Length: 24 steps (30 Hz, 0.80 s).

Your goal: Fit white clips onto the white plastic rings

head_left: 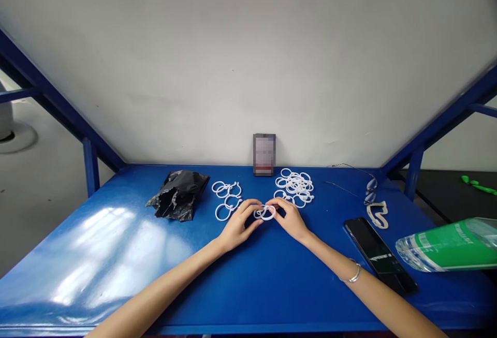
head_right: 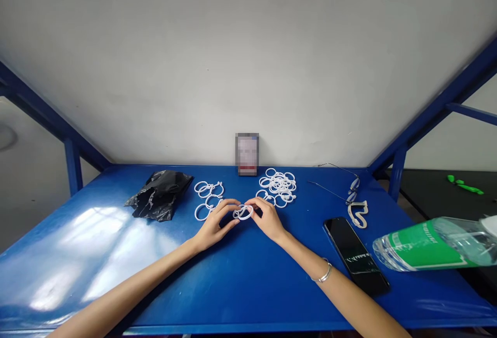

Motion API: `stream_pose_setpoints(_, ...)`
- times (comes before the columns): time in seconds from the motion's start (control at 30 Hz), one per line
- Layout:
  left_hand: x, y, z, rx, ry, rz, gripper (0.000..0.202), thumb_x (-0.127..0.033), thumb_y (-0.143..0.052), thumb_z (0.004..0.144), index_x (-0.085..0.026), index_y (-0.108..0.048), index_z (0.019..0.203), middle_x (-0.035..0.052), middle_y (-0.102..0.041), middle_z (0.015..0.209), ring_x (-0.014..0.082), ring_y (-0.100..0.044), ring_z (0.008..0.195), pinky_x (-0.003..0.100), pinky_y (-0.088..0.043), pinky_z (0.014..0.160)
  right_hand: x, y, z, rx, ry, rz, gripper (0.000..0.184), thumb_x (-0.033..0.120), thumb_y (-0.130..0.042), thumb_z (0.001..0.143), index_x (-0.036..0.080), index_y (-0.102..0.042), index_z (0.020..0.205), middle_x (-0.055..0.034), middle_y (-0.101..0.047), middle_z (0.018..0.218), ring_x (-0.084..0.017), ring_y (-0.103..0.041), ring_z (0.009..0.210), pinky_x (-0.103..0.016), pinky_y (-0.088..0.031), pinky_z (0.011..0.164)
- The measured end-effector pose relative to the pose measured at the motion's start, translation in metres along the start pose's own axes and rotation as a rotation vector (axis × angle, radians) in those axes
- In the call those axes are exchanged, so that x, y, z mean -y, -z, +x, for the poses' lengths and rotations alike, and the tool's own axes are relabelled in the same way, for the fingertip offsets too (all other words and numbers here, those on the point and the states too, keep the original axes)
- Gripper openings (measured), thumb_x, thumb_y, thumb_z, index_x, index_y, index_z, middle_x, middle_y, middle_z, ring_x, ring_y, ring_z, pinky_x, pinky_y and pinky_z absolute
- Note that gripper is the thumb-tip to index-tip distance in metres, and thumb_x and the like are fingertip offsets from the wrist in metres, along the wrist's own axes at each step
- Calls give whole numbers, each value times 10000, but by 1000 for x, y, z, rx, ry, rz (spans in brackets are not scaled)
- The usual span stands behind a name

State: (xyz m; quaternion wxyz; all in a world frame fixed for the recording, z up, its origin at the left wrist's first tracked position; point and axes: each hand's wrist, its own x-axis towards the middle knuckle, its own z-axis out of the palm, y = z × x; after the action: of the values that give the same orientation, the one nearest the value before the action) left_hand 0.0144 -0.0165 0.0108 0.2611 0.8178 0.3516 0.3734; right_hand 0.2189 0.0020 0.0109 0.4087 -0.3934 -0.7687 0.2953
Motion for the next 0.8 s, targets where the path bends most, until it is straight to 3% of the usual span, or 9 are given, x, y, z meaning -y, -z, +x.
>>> stream_pose_setpoints(0.17, 6, -2, -1, 33, 117, -11, 534, -414, -576, 871, -236, -390, 1339, 115, -460, 1360, 266, -435, 1266, 439, -439, 1011, 1, -1, -3, -16, -92, 130, 122, 277, -541, 898, 210, -636, 934, -35, -675, 902, -181, -641, 803, -305, -507, 748)
stream_pose_setpoints(0.4, 4, -2, -2, 85, 155, -51, 459, -402, -545, 892, -223, -432, 1299, 89, -561, 1265, 227, -541, 1162, 410, -442, 1008, 1, -5, -6, -30, -182, 334, 152, 326, -589, 871, 199, -659, 917, -54, -689, 925, -202, -662, 872, -318, -521, 791)
stream_pose_setpoints(0.6, 2, -4, -3, 123, 124, 27, 625, -450, -650, 807, -217, -396, 1328, 106, -551, 1270, 257, -520, 1174, 427, -424, 1003, 1, -9, -8, -78, -227, 381, 188, 370, -618, 852, 189, -659, 881, -65, -695, 897, -210, -673, 847, -320, -531, 768)
stream_pose_setpoints(0.8, -6, -13, -5, 47, 148, 190, 664, -441, -667, 795, -214, -380, 1350, 116, -572, 1241, 274, -540, 1130, 450, -428, 968, 5, -16, -9, -134, -217, 401, 209, 387, -620, 852, 184, -663, 880, -77, -686, 931, -208, -669, 853, -327, -537, 782)
